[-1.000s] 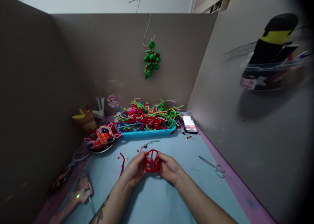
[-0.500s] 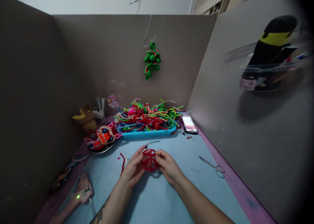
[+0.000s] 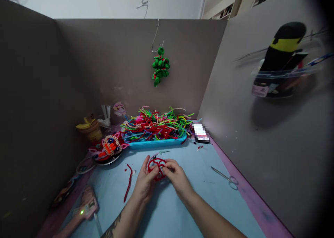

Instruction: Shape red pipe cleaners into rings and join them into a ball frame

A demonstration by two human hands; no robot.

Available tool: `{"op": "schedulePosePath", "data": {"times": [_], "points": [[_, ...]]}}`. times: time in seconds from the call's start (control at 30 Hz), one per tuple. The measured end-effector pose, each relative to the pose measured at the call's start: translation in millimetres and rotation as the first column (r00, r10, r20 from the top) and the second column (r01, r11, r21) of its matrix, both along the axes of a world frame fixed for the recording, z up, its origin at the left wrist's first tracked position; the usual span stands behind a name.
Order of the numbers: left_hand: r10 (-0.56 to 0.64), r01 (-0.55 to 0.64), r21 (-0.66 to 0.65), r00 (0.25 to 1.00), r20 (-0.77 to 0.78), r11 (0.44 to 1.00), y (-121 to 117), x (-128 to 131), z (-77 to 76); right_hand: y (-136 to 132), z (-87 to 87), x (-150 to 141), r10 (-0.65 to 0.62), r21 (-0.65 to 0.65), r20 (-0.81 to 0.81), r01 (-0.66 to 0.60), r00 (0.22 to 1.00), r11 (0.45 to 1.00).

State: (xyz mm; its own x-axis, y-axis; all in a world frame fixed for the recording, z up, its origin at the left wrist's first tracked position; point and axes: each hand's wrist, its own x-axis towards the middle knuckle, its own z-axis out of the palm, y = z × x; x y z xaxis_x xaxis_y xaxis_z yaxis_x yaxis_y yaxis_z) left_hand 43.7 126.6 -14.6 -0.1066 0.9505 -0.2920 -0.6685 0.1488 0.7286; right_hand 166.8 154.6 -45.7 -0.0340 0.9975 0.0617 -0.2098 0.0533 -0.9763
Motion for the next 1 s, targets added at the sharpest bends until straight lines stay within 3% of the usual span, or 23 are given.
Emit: {"op": "schedulePosePath", "data": {"times": [0.2,0.37,0.5,0.63,0.77,0.87,1.0], "points": [[0.032,-0.036,-0.047,0.997,-0.076,0.998,0.9,-2.7,4.6,-3.0,3.4,3.6,0.049,0.003,0.086,-0.049,0.995,0.999],[0.025,-0.028,-0.049,0.998,-0.060,0.998,2.4,-11.3,4.9,-8.5,9.6,4.4,0.079,0.159,0.204,-0.113,0.976,0.981],[0.008,-0.012,-0.059,0.998,-0.059,0.998,3.4,-15.9,3.3,-7.3,9.9,6.4,0.098,0.176,0.263,-0.147,0.960,0.973],[0.012,-0.015,-0.098,1.000,-0.023,0.995,4.3,-17.9,3.3,-2.1,6.5,8.0,0.135,0.096,0.072,-0.142,0.988,0.985],[0.031,-0.030,-0.097,0.999,0.010,0.995,5.3,-20.8,4.7,0.9,6.1,7.7,0.079,-0.152,-0.198,-0.110,0.977,0.982],[0.027,-0.025,-0.061,0.999,0.030,0.998,5.9,-21.9,3.6,0.8,8.6,6.7,0.170,-0.274,-0.372,-0.283,0.913,0.919],[0.027,-0.025,-0.040,0.998,0.049,0.999,5.5,-20.3,2.4,-1.9,12.2,4.4,0.278,-0.266,-0.495,-0.448,0.823,0.854]]}}
